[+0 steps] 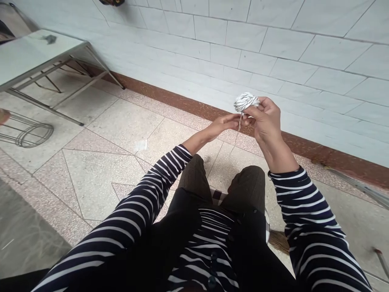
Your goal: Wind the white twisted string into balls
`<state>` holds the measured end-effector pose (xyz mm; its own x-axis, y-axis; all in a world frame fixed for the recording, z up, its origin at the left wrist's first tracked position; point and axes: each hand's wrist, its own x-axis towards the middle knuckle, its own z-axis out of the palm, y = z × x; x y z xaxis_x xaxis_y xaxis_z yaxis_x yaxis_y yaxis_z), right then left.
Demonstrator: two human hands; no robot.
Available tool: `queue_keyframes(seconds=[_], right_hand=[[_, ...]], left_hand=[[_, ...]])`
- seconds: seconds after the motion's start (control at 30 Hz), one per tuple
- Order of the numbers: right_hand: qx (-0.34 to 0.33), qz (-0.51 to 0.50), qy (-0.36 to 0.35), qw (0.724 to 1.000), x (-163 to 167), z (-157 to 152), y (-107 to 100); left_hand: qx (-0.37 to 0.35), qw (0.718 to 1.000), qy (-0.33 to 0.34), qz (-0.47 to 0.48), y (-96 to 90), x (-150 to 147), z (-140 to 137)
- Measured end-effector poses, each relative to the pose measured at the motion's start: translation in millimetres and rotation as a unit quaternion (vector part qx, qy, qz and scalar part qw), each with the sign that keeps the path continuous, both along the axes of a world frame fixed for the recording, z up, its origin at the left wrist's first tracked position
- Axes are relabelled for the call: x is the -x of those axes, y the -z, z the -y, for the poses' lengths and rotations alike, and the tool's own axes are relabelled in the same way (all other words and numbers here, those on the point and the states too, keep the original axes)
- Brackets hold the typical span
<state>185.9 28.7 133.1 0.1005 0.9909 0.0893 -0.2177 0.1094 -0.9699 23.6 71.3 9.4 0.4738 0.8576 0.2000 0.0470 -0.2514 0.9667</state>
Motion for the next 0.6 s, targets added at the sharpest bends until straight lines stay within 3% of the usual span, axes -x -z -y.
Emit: queue_keyframes(seconds=[0.1, 0.2, 0.3, 0.4, 0.5, 0.6], right_hand=[[-0.013, 0.064, 0.025, 0.998, -6, -4, 8], [-0.052, 0.156, 0.061, 0.985, -18, -11, 21], [-0.076, 0.298, 0.112, 0.945, -36, -24, 41], [-0.028, 0.391, 0.149, 0.908, -56, -32, 66], [0.039, 0.403, 0.089, 0.91, -64, -22, 95], [0.095, 0.342, -0.066, 0.932, -56, 11, 118]], left_hand=[[0.054, 0.997, 0.024, 0.055, -13.4, -10, 10], [0.074, 0.996, 0.015, 0.039, -1.0, -7, 27], [0.085, 0.996, 0.016, -0.029, 20.1, 3, 51], [0.067, 0.987, 0.046, -0.138, 26.4, 16, 71], [0.009, 0.982, 0.007, -0.189, 10.5, 32, 72], [-0.074, 0.974, -0.045, -0.209, -12.7, 39, 53]])
